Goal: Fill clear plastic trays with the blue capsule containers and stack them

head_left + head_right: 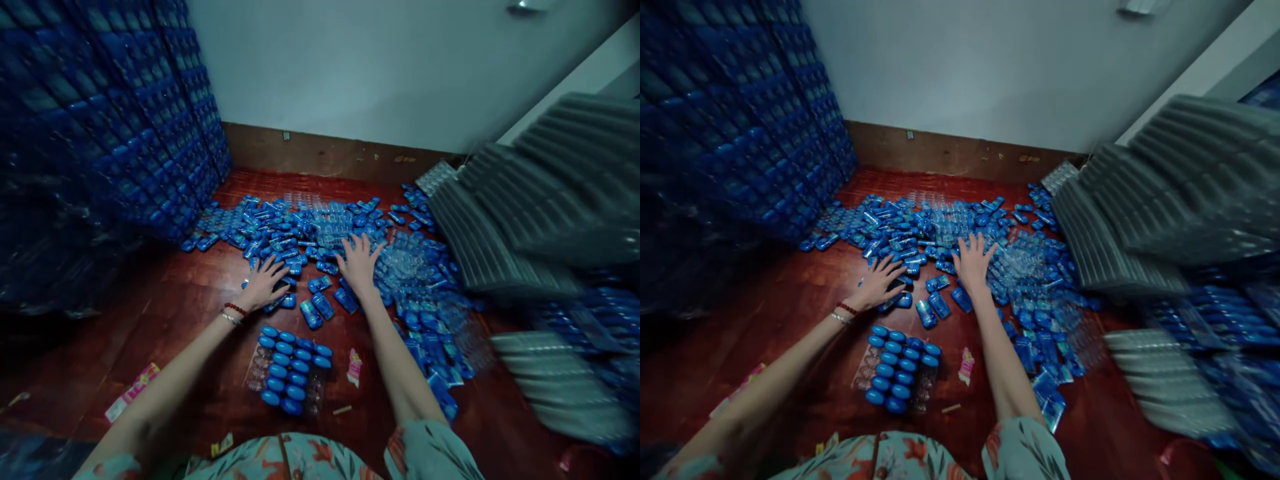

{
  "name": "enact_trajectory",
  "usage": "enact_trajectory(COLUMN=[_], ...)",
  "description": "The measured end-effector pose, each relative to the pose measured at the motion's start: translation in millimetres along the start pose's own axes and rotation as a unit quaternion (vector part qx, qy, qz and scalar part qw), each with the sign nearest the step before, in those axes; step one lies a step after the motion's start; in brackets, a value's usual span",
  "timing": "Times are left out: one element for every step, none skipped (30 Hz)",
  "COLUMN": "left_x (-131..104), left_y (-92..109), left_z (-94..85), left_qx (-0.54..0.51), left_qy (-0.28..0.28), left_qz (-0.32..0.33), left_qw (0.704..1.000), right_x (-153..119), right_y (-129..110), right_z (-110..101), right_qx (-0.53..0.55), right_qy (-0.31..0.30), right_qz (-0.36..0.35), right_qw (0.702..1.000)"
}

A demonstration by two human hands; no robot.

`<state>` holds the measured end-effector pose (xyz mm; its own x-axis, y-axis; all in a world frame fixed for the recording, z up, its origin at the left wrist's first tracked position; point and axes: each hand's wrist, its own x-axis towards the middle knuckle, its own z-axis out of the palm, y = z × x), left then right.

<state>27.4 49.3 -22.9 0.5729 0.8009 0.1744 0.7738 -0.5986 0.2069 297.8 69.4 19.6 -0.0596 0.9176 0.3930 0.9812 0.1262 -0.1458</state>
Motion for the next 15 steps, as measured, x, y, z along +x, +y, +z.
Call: enact_trajectory(left_x=[-11.9, -23.4, -34.3, -44.2, -52.8, -60.1, -66.3, -71.5, -76.2, -80.7, -85.4, -90.4, -95.7, -101.0, -106.0], left_y=[-2.1, -3.3, -3.5, -2.9, -1.7, -0.4, 0.8, 1.5, 1.4, 0.6, -0.8, -2.6, -4.3, -5.5, -6.0], left_z=[-0.6, -1.1, -1.3, -1.4, -1.5, -1.5, -1.7, -2.2, -3.0, -4.4, -6.3, -8.8, -11.8, -15.2, -18.7], left_qx=[0.005, 0.01, 0.014, 0.018, 0.022, 0.024, 0.024, 0.02, 0.012, -0.002, -0.021, -0.044, -0.069, -0.094, -0.115], left_qy=[0.005, 0.01, 0.014, 0.018, 0.02, 0.021, 0.019, 0.017, 0.016, 0.019, 0.031, 0.055, 0.09, 0.132, 0.173], left_qz=[-0.01, -0.019, -0.026, -0.032, -0.037, -0.04, -0.043, -0.045, -0.047, -0.051, -0.06, -0.073, -0.091, -0.112, -0.131], left_qw=[1.0, 1.0, 0.999, 0.999, 0.999, 0.999, 0.999, 0.999, 0.999, 0.998, 0.998, 0.995, 0.989, 0.98, 0.969], right_x=[-4.1, -11.1, -20.2, -30.8, -41.9, -52.9, -63.3, -72.5, -80.5, -87.1, -92.5, -97.0, -100.6, -103.6, -106.1], right_y=[-5.8, -12.4, -19.4, -26.0, -31.7, -36.0, -38.7, -39.7, -38.8, -36.3, -32.3, -27.4, -21.9, -16.7, -12.3], right_z=[4.3, 9.1, 14.3, 19.7, 24.8, 29.0, 31.8, 32.6, 31.2, 27.8, 22.5, 15.8, 8.4, 0.9, -6.0], right_qx=[0.016, 0.027, 0.039, 0.056, 0.08, 0.112, 0.151, 0.19, 0.224, 0.247, 0.262, 0.272, 0.28, 0.289, 0.297], right_qy=[-0.002, -0.007, -0.017, -0.033, -0.054, -0.076, -0.097, -0.114, -0.122, -0.119, -0.105, -0.08, -0.049, -0.021, -0.005], right_qz=[-0.013, -0.026, -0.04, -0.055, -0.07, -0.083, -0.096, -0.108, -0.114, -0.111, -0.096, -0.067, -0.027, 0.017, 0.056], right_qw=[1.0, 0.999, 0.998, 0.996, 0.993, 0.987, 0.979, 0.969, 0.96, 0.955, 0.955, 0.957, 0.958, 0.957, 0.953])
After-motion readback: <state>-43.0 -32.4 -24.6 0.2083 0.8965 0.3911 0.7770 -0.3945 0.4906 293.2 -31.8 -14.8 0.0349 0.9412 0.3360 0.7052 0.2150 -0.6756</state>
